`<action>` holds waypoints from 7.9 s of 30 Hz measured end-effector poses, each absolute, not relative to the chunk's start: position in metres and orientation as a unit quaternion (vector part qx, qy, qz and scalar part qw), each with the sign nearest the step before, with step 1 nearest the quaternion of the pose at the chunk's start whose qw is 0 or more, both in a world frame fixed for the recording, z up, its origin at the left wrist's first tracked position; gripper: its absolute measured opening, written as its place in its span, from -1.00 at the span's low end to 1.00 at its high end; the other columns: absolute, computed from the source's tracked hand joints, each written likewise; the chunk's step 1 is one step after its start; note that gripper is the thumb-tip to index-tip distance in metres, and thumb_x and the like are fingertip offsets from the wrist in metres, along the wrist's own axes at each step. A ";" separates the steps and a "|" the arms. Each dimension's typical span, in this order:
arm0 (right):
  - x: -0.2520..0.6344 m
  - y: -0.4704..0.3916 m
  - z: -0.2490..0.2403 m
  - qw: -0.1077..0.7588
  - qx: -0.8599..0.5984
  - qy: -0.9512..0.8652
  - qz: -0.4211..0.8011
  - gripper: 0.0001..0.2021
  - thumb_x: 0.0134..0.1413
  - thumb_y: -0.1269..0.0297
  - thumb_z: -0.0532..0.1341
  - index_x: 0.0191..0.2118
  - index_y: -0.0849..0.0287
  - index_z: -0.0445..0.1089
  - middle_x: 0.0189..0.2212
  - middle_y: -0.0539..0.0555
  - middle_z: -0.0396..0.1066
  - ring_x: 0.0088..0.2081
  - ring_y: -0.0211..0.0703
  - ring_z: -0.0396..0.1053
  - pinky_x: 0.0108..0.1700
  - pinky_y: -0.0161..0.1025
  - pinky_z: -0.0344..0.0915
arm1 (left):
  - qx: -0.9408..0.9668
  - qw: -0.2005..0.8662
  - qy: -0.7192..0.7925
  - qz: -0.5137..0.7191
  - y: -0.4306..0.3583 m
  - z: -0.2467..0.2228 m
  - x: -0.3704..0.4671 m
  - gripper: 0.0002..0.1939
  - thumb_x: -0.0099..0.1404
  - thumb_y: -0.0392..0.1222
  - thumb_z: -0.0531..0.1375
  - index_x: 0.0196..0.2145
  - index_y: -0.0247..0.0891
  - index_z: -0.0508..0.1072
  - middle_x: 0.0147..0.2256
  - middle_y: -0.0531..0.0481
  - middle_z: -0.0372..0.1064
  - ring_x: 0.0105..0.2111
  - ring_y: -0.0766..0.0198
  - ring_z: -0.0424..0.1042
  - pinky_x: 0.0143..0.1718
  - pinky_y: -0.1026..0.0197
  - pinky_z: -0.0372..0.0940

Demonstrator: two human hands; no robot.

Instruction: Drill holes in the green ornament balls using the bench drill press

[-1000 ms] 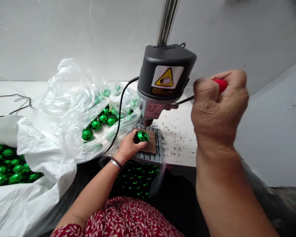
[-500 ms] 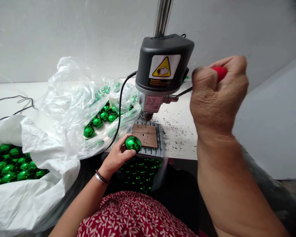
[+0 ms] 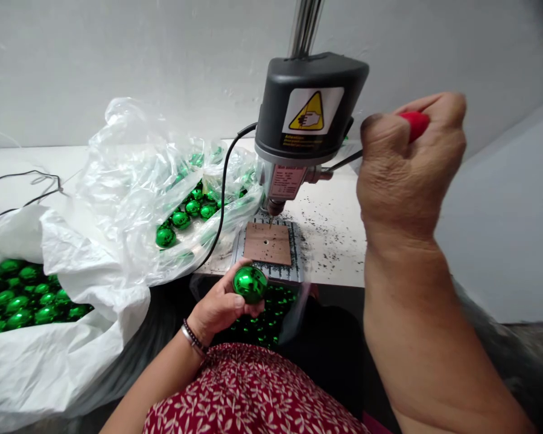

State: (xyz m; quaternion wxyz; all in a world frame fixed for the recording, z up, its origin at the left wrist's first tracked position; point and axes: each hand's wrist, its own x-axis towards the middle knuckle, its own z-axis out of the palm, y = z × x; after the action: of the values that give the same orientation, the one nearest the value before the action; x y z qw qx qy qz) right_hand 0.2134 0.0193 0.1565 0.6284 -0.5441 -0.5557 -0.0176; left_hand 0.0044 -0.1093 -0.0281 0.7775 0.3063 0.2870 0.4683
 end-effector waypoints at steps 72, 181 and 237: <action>0.212 0.001 0.141 0.662 -0.517 -0.541 0.030 -0.95 0.23 0.37 0.20 -0.21 0.22 0.35 -0.29 -0.26 0.37 -0.06 -0.39 0.44 0.03 -0.04 0.25 | 0.453 0.411 0.649 0.452 -0.030 0.054 -0.118 -0.44 0.12 0.13 0.29 0.01 -0.24 0.50 -0.29 -0.04 0.53 -0.38 0.23 0.49 -0.42 0.28 0.25; 0.210 -0.014 0.078 0.664 -0.473 -0.554 -0.169 -0.85 0.27 0.20 0.16 -0.30 0.14 0.28 -0.43 -0.05 0.30 -0.44 -0.43 0.24 -0.36 -0.38 0.23 | 0.663 0.336 0.618 0.257 0.010 0.001 0.042 -0.38 0.18 -0.15 0.44 0.20 -0.21 0.52 -0.02 -0.13 0.62 0.01 0.02 0.57 0.12 0.10 0.38; 0.214 0.016 0.142 0.659 -0.506 -0.556 -0.024 -0.83 0.26 0.23 0.19 -0.29 0.20 0.23 -0.36 -0.11 0.27 -0.34 -0.50 0.20 -0.19 -0.35 0.20 | 0.725 0.209 0.606 -0.252 -0.021 0.078 -0.110 -0.29 0.18 -0.17 0.24 0.31 -0.07 0.46 0.18 -0.14 0.55 0.11 -0.03 0.57 0.06 0.14 0.40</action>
State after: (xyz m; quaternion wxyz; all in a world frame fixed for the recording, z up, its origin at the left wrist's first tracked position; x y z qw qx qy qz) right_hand 0.2145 0.0160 0.1423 0.6590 -0.5057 -0.5562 -0.0235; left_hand -0.1095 -0.0208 0.0780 0.2092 0.7245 0.6064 -0.2520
